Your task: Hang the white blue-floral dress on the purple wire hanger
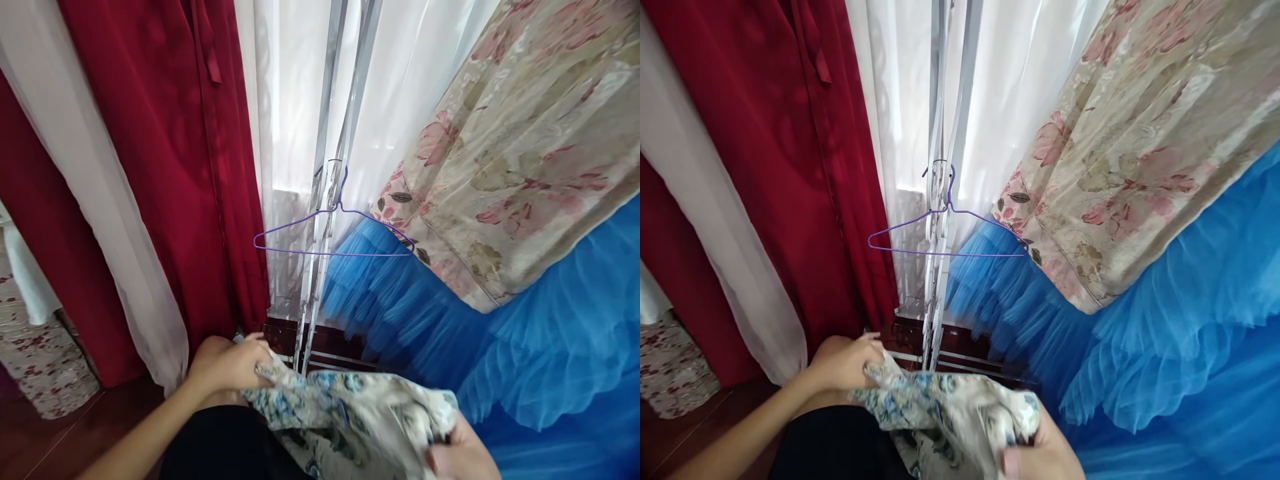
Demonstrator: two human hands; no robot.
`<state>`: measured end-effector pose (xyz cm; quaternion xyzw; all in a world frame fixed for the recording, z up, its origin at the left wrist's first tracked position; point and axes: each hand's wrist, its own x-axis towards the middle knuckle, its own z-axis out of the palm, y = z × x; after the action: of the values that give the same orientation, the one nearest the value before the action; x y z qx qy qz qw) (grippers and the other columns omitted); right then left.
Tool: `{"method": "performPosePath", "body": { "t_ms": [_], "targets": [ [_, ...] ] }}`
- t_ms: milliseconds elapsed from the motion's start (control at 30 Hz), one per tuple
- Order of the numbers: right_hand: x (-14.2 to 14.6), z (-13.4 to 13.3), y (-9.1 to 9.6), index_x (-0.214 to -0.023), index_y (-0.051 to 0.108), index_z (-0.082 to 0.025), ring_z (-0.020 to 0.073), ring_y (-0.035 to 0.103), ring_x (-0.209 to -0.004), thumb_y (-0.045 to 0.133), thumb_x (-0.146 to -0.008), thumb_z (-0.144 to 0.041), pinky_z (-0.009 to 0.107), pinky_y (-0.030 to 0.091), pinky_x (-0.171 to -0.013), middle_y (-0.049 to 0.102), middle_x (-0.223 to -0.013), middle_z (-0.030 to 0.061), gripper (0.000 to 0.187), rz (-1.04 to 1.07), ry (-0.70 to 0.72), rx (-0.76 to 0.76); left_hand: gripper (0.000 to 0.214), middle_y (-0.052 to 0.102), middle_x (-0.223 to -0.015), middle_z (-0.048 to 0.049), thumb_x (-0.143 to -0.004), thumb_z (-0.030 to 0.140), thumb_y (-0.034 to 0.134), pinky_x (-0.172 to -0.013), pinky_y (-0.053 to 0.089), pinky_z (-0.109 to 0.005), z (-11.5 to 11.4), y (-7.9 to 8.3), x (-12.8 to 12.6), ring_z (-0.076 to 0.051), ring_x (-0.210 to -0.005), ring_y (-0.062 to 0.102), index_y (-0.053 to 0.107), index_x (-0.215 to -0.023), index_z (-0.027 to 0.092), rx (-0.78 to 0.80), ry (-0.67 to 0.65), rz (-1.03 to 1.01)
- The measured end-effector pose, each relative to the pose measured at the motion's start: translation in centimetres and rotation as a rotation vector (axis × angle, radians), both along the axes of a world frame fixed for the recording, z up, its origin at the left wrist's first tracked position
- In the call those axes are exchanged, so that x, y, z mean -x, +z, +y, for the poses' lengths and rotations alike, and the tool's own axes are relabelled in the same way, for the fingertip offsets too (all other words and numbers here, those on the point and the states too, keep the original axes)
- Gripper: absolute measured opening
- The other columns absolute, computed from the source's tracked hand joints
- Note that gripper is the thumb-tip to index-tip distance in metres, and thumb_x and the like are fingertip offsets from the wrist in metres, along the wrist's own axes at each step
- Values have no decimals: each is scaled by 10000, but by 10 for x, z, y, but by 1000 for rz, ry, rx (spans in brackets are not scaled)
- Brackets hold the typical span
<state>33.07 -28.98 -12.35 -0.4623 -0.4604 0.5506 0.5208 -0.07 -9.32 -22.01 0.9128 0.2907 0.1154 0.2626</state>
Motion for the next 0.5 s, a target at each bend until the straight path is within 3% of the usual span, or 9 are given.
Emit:
{"method": "performPosePath", "body": {
  "t_ms": [100, 167, 233, 300, 367, 433, 500],
  "targets": [
    [-15, 59, 2, -654, 625, -163, 144, 484, -546, 794, -767, -441, 241, 384, -511, 548, -567, -1, 344, -379, 34, -79, 196, 729, -816, -8, -874, 296, 636, -936, 408, -318, 49, 30, 37, -197, -840, 619, 704, -709, 215, -69, 52, 7],
    [-15, 98, 12, -646, 610, -162, 130, 465, -573, 719, -840, -359, 231, 350, -526, 549, -602, -6, 297, -559, 37, -200, 225, 761, -1040, -23, -931, 286, 546, -926, 421, -318, 79, 53, 54, -218, -959, 615, 765, -902, 245, -77, 75, -36],
    [-13, 136, 23, -892, 704, -165, 148, 519, -627, 692, -844, -314, 234, 382, -559, 639, -720, 9, 157, -619, -45, -292, 291, 735, -1213, -34, -961, 348, 509, -959, 426, -353, 106, 76, 62, -243, -1037, 601, 769, -1062, 268, -127, 130, -82],
    [-12, 173, 31, -1260, 653, -180, 167, 553, -639, 692, -831, -307, 246, 411, -570, 696, -806, 24, 449, -650, -150, -354, 347, 709, -1290, -44, -966, 417, 494, -1002, 418, -404, 130, 97, 64, -266, -1080, 592, 750, -1154, 277, -224, 204, -125],
    [-14, 207, 34, -1395, 580, -171, 186, 586, -662, 678, -835, -320, 265, 437, -597, 730, -877, 54, 588, -696, -240, -423, 383, 693, -1319, -59, -967, 450, 474, -1036, 405, -446, 147, 116, 61, -282, -1112, 585, 735, -1178, 265, -336, 273, -178],
    [-15, 232, 31, -1247, 685, -155, 211, 626, -722, 625, -869, -335, 278, 446, -636, 748, -910, 81, 423, -773, -272, -485, 387, 687, -1319, -77, -978, 449, 451, -1060, 396, -464, 155, 134, 55, -287, -1141, 574, 731, -1143, 238, -441, 326, -244],
    [-13, 243, 23, -961, 751, -158, 228, 641, -743, 569, -900, -340, 272, 423, -630, 743, -837, 77, 264, -859, -280, -513, 361, 697, -1273, -92, -985, 425, 445, -1067, 403, -448, 153, 151, 44, -285, -1163, 566, 725, -1047, 206, -522, 350, -327]
  ]
}}
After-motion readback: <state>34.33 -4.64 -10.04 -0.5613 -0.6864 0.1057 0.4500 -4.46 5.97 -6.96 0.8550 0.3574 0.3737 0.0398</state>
